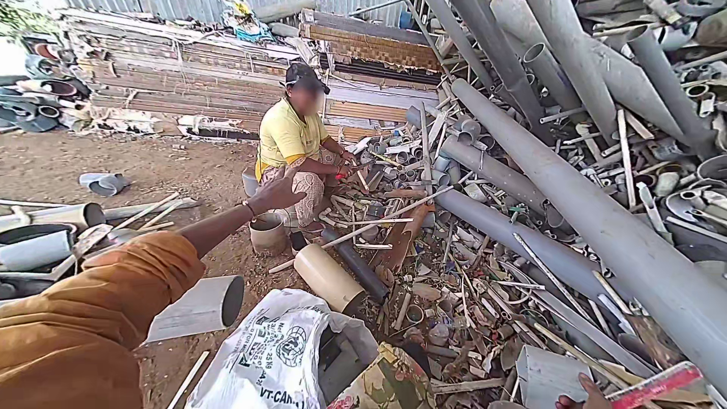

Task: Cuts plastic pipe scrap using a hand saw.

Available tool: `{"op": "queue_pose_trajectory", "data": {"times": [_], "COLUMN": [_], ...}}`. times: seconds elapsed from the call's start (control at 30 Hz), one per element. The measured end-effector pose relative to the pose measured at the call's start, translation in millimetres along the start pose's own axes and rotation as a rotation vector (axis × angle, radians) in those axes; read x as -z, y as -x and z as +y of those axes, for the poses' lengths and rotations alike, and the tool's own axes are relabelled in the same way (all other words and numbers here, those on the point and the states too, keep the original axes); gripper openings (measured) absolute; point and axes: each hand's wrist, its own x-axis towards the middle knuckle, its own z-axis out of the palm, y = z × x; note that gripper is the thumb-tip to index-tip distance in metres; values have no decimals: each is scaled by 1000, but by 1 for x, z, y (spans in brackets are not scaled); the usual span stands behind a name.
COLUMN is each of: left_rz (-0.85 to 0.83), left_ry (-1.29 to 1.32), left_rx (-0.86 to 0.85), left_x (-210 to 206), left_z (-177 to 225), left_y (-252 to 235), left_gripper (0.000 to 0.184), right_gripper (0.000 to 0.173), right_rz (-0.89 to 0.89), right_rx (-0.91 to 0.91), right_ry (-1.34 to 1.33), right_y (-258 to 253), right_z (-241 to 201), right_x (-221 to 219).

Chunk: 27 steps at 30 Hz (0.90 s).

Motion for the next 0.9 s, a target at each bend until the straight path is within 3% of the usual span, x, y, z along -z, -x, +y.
{"op": "queue_pose_trajectory", "data": {"times": [0.1,0.2,0.27,0.33,0.4,0.5,0.57,0.6,0.67,0.73,0.8,0.87,0.9], "left_rz": [-144,-632,-791,-698,-544,-347,-107,-24,-97,-120,112,363,399], "left_ry": [-8,271,391,290,160,184,216,213,181,185,236,286,327], "left_rx": [-381,-483,-523,-584,-691,-880,-902,-839,-592,-387,-289,-265,-268], "left_x": [-79,-143,-183,-209,-219,-220,-221,-220,-202,-179,-158,-137,-127], "left_z": [19,68,91,113,127,134,145,152,167,181,190,195,199], "left_y": [45,141,192,226,244,237,218,203,169,134,113,93,88], "left_gripper": [56,56,63,69,54,28,25,25,30,53,71,76,75], "right_gripper": [28,29,28,28,30,28,26,25,23,22,21,21,22], "right_rz": [28,55,50,44,35,2,-34,-48,-63,-79,-71,-47,-39], "right_rx": [-10,2,3,-12,-19,-14,0,11,29,46,53,51,55], "right_ry": [-8,-11,-10,1,13,9,12,17,26,59,82,84,80], "right_y": [1,4,6,10,11,13,15,16,18,17,18,24,26], "right_z": [-1,-7,-8,-8,-8,-6,-8,-10,-8,-7,-10,-14,-14], "right_x": [3,3,0,-4,-4,-5,-3,0,4,7,12,16,18]}}
